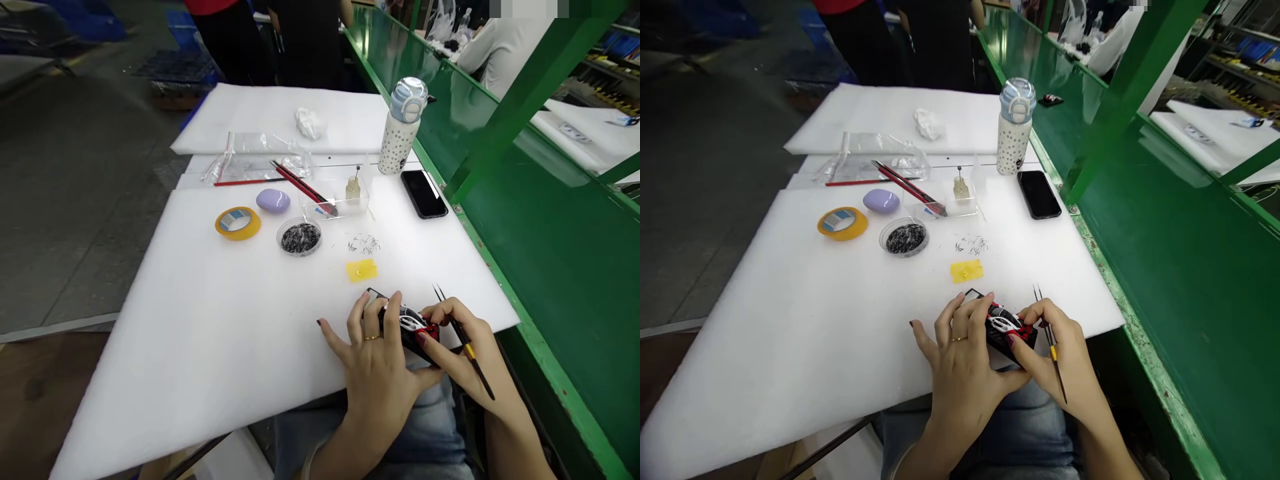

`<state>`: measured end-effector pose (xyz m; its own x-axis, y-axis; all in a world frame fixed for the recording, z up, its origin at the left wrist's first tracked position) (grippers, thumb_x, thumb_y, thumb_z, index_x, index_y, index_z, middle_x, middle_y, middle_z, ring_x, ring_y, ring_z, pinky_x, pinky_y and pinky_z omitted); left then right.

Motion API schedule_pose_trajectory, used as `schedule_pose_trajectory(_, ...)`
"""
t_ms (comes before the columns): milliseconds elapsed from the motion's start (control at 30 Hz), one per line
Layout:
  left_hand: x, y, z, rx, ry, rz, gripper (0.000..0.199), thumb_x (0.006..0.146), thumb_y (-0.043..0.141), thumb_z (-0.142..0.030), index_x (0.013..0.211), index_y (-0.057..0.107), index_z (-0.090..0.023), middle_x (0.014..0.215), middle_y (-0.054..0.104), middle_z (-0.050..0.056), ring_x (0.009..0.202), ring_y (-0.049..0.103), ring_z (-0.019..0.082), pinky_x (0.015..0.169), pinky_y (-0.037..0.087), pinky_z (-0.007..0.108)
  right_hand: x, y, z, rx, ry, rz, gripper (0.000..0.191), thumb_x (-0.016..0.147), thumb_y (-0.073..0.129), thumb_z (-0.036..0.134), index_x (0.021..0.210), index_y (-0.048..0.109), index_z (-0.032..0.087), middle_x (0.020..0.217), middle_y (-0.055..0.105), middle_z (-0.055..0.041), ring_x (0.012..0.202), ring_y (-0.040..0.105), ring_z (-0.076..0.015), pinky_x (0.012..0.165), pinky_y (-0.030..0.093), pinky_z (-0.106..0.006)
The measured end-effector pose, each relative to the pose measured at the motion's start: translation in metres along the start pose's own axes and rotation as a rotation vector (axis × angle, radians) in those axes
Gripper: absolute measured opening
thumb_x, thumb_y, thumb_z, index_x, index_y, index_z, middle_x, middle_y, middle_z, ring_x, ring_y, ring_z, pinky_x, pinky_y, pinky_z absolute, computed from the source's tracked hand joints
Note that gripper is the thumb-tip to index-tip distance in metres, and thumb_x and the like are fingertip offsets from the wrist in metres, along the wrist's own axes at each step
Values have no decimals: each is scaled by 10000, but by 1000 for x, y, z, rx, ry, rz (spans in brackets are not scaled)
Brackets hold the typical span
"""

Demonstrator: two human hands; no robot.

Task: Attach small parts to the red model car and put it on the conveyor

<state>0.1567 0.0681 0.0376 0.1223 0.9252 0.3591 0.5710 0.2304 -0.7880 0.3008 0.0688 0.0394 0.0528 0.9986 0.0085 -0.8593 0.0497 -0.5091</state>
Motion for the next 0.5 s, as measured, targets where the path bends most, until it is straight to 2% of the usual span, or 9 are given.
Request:
schedule_pose_trajectory(67,1,-1,-1,-19,28,-5,1110,485,965,-577,1385,435,-202,1248,648,137,1283,494,414,1167,-29,746,2,1,-6,48,39,-5,182,891,679,334,879,526,236,914,656,-17,829,582,-175,721,475,-279)
schedule_pose_trajectory(167,3,-9,3,-119,88,-59,1198,407,966,-647,1379,436,-190,1321,596,187,1318,449,452,1124,207,766,3,4,-14,160,100,16,250,905,664,397,867,479,234,947,660,-29,835,572,-178,725,471,-291)
schedule_pose_trajectory(200,4,-14,8,-148,103,-94,1155,456,933,-689,1374,445,-186,1344,574,201,1337,427,456,1101,284,746,4,5,-17,195,114,20,272,906,665,417,865,468,233,950,659,-31,834,570,-178,723,468,-292)
schedule_pose_trajectory(267,6,-24,21,-193,110,-169,930,679,798,-730,1362,475,-186,1354,560,195,1366,405,426,1077,386,674,4,6,-20,253,130,26,314,900,675,456,871,454,235,944,657,-32,816,567,-175,704,461,-288)
schedule_pose_trajectory(333,9,-32,37,-246,98,-214,615,895,644,-627,1326,516,-207,1315,593,149,1341,462,348,1074,450,573,4,1,-24,273,131,6,342,891,682,487,877,447,239,942,661,-32,799,570,-173,690,459,-285)
schedule_pose_trajectory(400,11,-35,51,-289,80,-210,355,986,567,-459,1259,550,-233,1219,653,93,1216,579,269,1030,510,482,3,-17,-30,225,120,-62,352,880,685,507,871,455,242,962,675,-36,812,594,-181,704,473,-291)
schedule_pose_trajectory(433,11,-35,56,-297,72,-199,263,997,554,-391,1214,564,-242,1154,681,67,1129,630,243,995,536,458,2,-33,-34,171,111,-120,355,867,693,517,866,466,243,981,686,-39,829,614,-190,717,484,-298)
schedule_pose_trajectory(500,10,-33,61,-291,80,-181,164,994,542,-325,1137,578,-254,1028,715,26,973,684,225,940,568,464,-1,-79,-47,12,95,-291,366,826,715,545,857,501,250,1013,709,-48,856,655,-219,721,507,-320)
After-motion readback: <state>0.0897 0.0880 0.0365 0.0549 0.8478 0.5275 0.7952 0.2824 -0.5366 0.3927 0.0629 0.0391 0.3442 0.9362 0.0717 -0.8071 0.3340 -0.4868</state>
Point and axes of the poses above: each hand's wrist, its own x-axis towards the middle knuckle, its own y-axis out of the palm, z = x × y, the point moved 7 cm from there along x, towards the middle knuckle
